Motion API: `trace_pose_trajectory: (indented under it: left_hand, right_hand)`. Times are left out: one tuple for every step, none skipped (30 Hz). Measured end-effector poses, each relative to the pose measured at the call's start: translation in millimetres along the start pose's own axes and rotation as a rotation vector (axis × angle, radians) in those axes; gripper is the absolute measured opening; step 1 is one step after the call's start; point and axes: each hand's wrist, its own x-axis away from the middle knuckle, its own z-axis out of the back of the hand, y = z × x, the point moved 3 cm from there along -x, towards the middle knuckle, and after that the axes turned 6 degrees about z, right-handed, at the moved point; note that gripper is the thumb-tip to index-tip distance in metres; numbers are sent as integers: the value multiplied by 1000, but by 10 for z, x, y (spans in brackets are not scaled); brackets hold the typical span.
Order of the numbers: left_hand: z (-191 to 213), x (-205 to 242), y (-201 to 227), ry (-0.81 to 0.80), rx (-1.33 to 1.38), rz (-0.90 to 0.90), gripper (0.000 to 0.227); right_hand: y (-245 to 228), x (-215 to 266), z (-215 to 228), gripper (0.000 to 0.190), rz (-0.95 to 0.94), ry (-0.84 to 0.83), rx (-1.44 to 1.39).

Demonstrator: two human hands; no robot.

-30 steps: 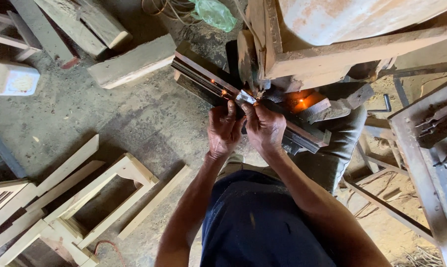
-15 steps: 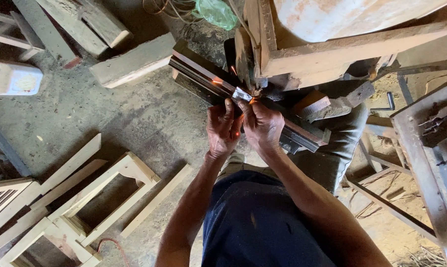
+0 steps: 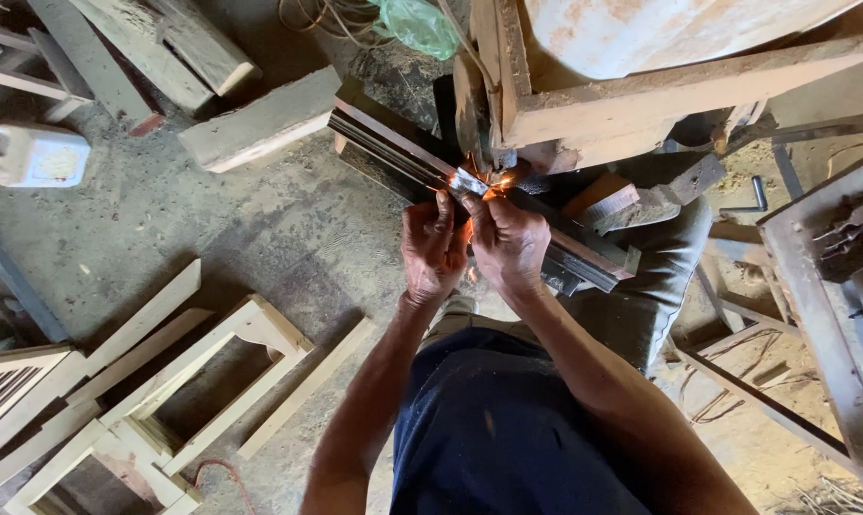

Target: The person uses a bench grinder to sharpen a small metal tool, holding it against the spinning wheel to create sparks. They repeatedly adjust the tool's position and angle to grind different edges.

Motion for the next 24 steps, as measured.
trace_pose_trajectory:
  left_hand:
    - [-39,51,-42,-1,-1,-1,54]
    - [-80,102,-90,-10,44,18,56]
    - [-125,153,-135,-19,89,38,58]
    - [-84,89,-85,-20,89,38,58]
    - [-39,30,-29,-32,49,14,53]
    - [4,-29,28,-44,8,-9,48]
    - [-15,17,-17,-44,9,-10,48]
    - [-37,63,-59,-52,-19,-17,48]
    - [-53,111,-100,-59,-49,-24,47]
    - [-44,119,-91,-60,-50,-24,47]
    - [-47,122,-86,-74,-58,-13,45]
    - [-48,125,-82,-88,-66,-3,43]
    - [-46,119,-67,-88,-69,-4,43]
    - [-41,112,-53,-85,-55,-1,45]
    - [-38,99,-39,-81,-41,2,46]
    - [-19,77,-20,-79,-43,1,46]
    - [-3,63,-10,-90,-16,34,48]
    - [10,49,1,-101,12,66,49]
    - [-12,87,-43,-101,11,65,49]
    - [-35,126,-79,-101,-20,32,48]
    - [-56,171,-117,-102,-51,-1,48]
    - [-69,167,-122,-102,-52,-1,48]
    - [-78,165,-119,-99,-64,-26,46]
    - [-87,162,-116,-97,-77,-51,45]
  right_hand:
    - [-46,-14,10,47,-1,0,-1]
    - [-92,-29,19,45,3,-2,-37]
    - [-137,-46,30,43,8,-4,-71]
    - [-91,-32,44,43,7,-4,-72]
    - [-48,-11,49,42,9,-19,-83]
    - [-4,9,56,41,10,-33,-95]
    - [-55,-14,60,41,9,-32,-95]
    - [-108,-37,67,41,9,-25,-118]
    - [-163,-57,73,42,8,-19,-142]
    - [-92,-14,72,42,7,-19,-143]
    - [-16,22,66,40,-5,-33,-168]
    - [57,60,59,38,-16,-47,-193]
    - [17,36,82,38,-15,-48,-196]
    - [-33,13,106,36,8,-49,-209]
    - [-85,-17,130,34,33,-50,-223]
    - [-66,-21,128,34,35,-50,-225]
    - [-46,-18,128,34,44,-55,-217]
    - [-25,-16,128,34,54,-60,-208]
    - [-5,8,137,34,54,-60,-209]
    - [18,33,140,35,41,-71,-233]
    - [43,62,141,36,27,-82,-257]
    - [32,54,146,36,27,-83,-258]
    - [17,48,149,35,39,-87,-255]
    - [1,42,154,34,50,-91,-251]
